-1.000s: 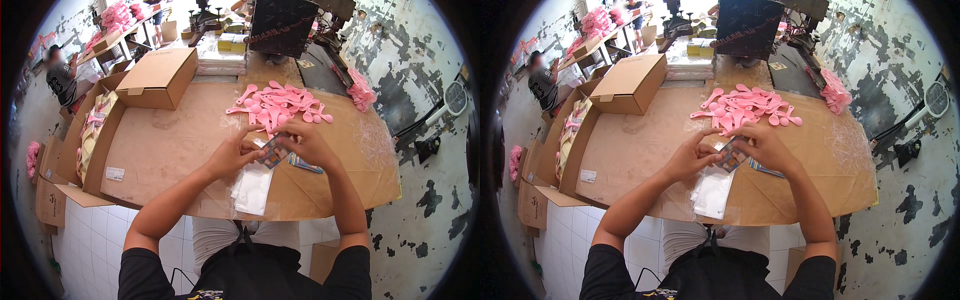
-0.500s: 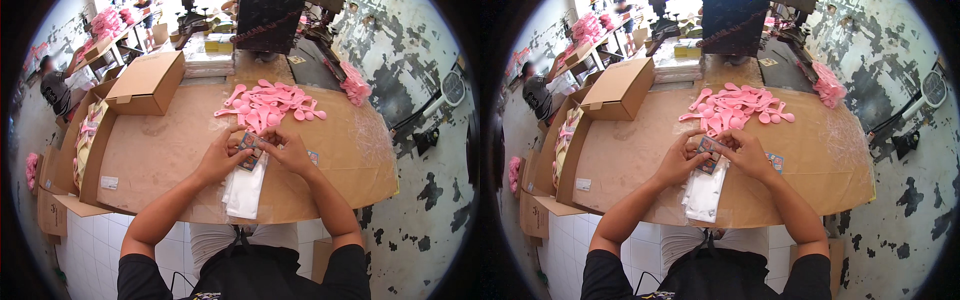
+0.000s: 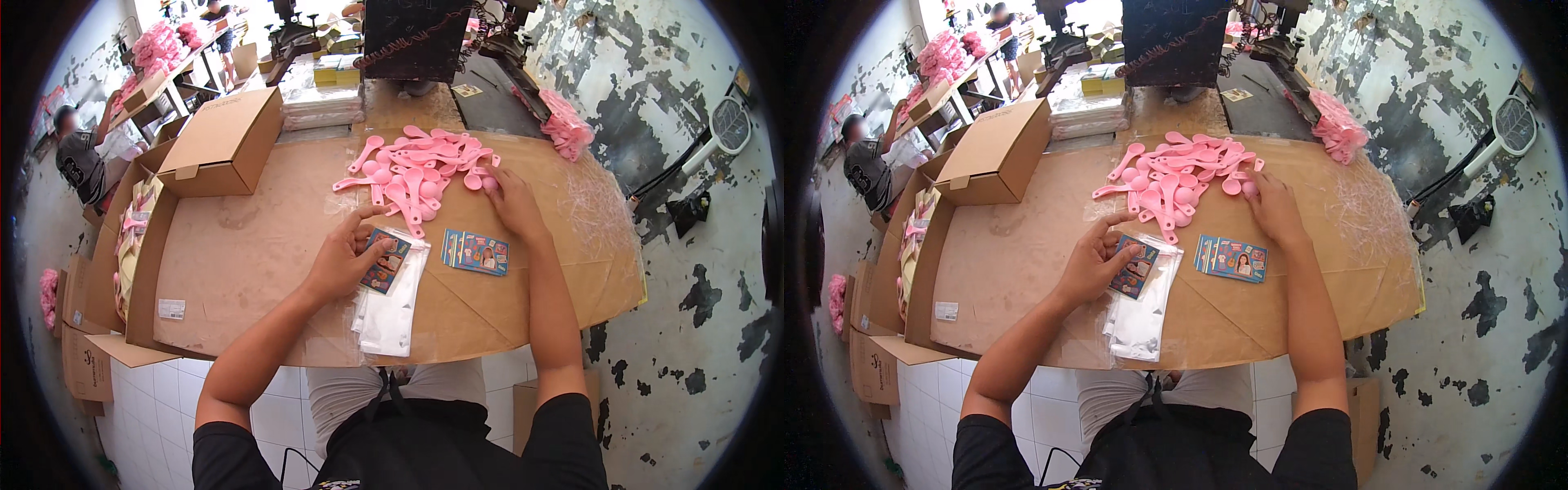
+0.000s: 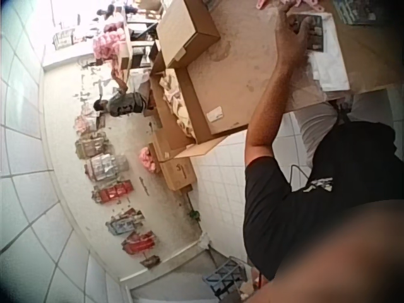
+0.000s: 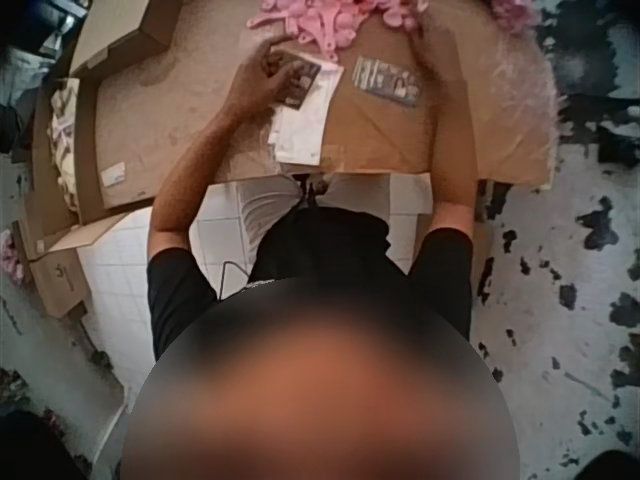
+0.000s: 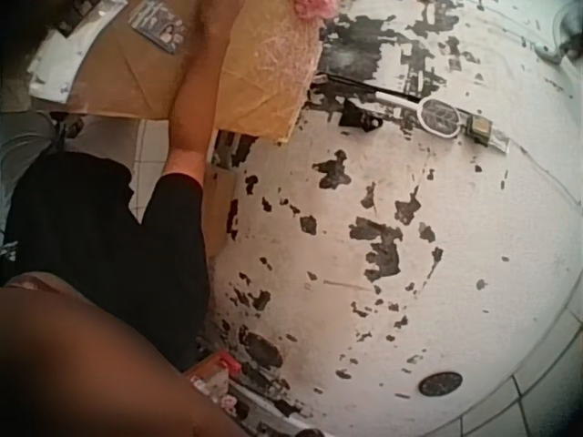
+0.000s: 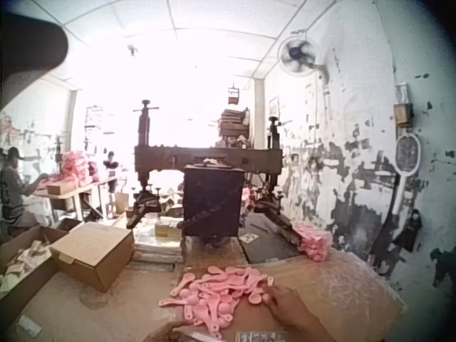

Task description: Placing pink objects and cards into clear plastic sleeves.

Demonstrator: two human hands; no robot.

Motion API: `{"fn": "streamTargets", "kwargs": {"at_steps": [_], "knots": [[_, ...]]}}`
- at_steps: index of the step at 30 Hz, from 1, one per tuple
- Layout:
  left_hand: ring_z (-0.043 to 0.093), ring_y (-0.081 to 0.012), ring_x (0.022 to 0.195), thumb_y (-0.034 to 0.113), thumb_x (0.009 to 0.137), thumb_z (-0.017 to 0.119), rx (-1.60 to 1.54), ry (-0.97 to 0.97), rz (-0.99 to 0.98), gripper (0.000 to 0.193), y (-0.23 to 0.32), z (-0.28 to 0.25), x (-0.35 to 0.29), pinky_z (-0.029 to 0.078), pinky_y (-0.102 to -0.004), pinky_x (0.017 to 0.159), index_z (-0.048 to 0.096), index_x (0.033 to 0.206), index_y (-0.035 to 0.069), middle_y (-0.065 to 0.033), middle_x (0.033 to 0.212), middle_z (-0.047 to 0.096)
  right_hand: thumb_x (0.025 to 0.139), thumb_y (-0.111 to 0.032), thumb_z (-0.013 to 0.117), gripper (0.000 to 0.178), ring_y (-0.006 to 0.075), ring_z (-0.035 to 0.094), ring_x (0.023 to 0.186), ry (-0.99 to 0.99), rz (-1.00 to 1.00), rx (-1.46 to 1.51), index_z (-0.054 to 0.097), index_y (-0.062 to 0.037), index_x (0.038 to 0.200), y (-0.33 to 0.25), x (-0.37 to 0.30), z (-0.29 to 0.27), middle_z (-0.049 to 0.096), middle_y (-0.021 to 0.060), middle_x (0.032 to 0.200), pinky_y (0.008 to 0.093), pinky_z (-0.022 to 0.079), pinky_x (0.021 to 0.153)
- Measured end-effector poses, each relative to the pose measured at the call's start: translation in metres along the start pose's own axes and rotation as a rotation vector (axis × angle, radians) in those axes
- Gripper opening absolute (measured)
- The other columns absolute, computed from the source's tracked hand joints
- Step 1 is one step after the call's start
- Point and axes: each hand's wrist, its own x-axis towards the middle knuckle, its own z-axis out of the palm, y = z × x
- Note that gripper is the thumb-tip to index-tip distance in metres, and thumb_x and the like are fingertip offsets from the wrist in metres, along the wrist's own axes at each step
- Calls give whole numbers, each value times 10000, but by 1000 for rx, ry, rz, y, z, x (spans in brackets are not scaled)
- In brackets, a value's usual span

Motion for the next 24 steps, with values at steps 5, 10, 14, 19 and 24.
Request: {"fn": "streamTargets", "kwargs": {"at_steps": [5,10,14,19,24], "knots": [[673,-110,978,31,996,608,-79,-6,-17,439,-2,-5,-1,553,-256,841,453,1406,8,-93,1066,706,889,-181,698,247,330,639,1038,-208,155,166,702,-99,1122,-31,-4,-13,681,136,1102,460,459,956],[672,-107,973,48,999,613,-118,-17,2,414,-1,-6,0,553,-255,839,475,1388,8,-86,1070,707,878,-120,723,206,285,663,890,205,-201,-1,700,-49,1071,-59,-4,-21,672,117,1054,381,522,784],[673,-116,993,43,989,630,-183,-64,8,426,3,-1,-3,558,-265,859,482,1387,9,-90,1079,708,944,-79,696,221,147,661,777,34,138,860,642,3,1141,-110,-15,-16,643,84,1034,297,538,665],[669,-133,1044,30,976,648,-128,-92,-11,453,-3,1,-5,560,-285,901,480,1396,4,-110,1114,707,952,-51,685,361,108,656,793,129,183,1247,541,7,1277,-134,-16,-6,607,56,1004,258,561,633],[662,-138,1073,34,977,651,-48,-99,-24,445,-7,4,-4,560,-288,911,497,1393,2,-114,1142,704,945,-15,674,401,119,666,792,164,151,1217,513,-1,1312,-134,-18,-9,592,59,999,255,576,638]]}}
